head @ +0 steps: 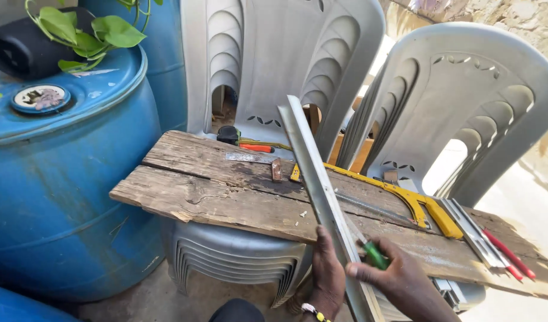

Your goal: The person uses a hacksaw to cut a long, thin metal profile on a wooden plank. After cutting, the person uses a green-handled screwdriver to pry and separate the two pieces of the metal profile.

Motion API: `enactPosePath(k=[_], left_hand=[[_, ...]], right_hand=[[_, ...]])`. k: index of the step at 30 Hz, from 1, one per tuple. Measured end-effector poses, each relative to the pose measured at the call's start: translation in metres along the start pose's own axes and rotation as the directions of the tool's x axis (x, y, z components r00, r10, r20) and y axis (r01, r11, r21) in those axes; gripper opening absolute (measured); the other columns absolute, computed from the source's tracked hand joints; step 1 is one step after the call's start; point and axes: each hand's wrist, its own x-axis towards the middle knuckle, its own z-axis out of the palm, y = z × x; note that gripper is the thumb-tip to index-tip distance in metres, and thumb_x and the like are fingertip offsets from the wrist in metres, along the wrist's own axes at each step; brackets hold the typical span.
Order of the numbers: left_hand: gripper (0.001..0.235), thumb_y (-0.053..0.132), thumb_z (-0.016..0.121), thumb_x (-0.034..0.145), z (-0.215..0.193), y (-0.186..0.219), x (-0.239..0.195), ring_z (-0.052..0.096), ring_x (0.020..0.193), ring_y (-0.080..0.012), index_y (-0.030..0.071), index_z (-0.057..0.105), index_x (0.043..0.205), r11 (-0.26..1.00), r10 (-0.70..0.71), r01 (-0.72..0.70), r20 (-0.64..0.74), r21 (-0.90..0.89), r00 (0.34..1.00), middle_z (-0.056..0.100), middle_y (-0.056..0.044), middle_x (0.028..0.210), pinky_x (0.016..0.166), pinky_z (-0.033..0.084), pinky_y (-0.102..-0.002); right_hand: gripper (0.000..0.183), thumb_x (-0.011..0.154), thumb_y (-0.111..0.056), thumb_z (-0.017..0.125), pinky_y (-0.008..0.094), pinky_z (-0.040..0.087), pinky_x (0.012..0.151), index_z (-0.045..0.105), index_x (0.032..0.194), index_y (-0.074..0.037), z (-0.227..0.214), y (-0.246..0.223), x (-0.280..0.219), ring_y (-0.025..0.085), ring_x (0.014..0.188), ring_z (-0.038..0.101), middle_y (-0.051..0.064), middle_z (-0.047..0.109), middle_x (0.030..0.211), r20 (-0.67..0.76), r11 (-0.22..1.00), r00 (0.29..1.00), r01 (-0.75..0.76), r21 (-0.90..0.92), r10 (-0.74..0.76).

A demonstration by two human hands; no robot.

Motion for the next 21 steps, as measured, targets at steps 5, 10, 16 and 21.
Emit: enactPosePath(k=[5, 10, 16, 21], left_hand=[[0.088, 0.070, 0.037, 0.094, -0.002, 0.071, -0.029, 0.074, 0.104, -0.0327, -0.002, 0.074, 0.127, 0.857, -0.320, 0.316, 0.061, -0.407, 0.945, 0.080, -0.024, 0.113, 0.093, 0.059, -0.042], [0.074, 0.076, 0.042, 0.099, -0.021, 0.043, -0.002, 0.065, 0.073, -0.0270, 0.007, 0.065, 0.091, 0.828, -0.138, 0.220, 0.194, -0.516, 0.971, 0.066, -0.012, 0.078, 0.071, 0.053, -0.040], [0.074, 0.076, 0.048, 0.097, -0.027, 0.052, 0.001, 0.062, 0.066, -0.0272, 0.004, 0.066, 0.089, 0.785, -0.124, 0.251, 0.253, -0.567, 0.959, 0.064, -0.013, 0.074, 0.067, 0.051, -0.040], [0.078, 0.078, 0.048, 0.096, -0.026, 0.042, 0.008, 0.061, 0.060, -0.0249, 0.004, 0.072, 0.102, 0.757, -0.134, 0.308, 0.324, -0.577, 0.937, 0.066, -0.012, 0.075, 0.057, 0.048, -0.037]], right_hand=[[0.057, 0.074, -0.047, 0.091, 0.030, 0.050, 0.084, 0.080, 0.124, -0.021, -0.004, 0.005, -0.011, 0.014, 0.096, 0.068, 0.001, 0.080, 0.107, 0.113, 0.987, 0.993, 0.036, -0.155, -0.018], [0.054, 0.075, -0.025, 0.094, 0.031, 0.052, 0.089, 0.084, 0.126, -0.015, 0.012, -0.008, -0.024, 0.017, 0.099, 0.072, 0.004, 0.083, 0.111, 0.106, 0.989, 0.994, 0.005, 0.148, -0.021], [0.041, 0.078, -0.013, 0.096, 0.031, 0.052, 0.081, 0.082, 0.116, -0.007, 0.038, 0.032, 0.000, 0.020, 0.087, 0.068, 0.008, 0.078, 0.097, 0.073, 0.932, 0.988, 0.100, 0.348, -0.133], [0.035, 0.078, -0.006, 0.098, 0.034, 0.056, 0.075, 0.080, 0.107, -0.004, 0.044, 0.049, 0.004, 0.019, 0.081, 0.066, 0.009, 0.075, 0.090, 0.054, 0.886, 0.969, 0.195, 0.420, -0.239]])
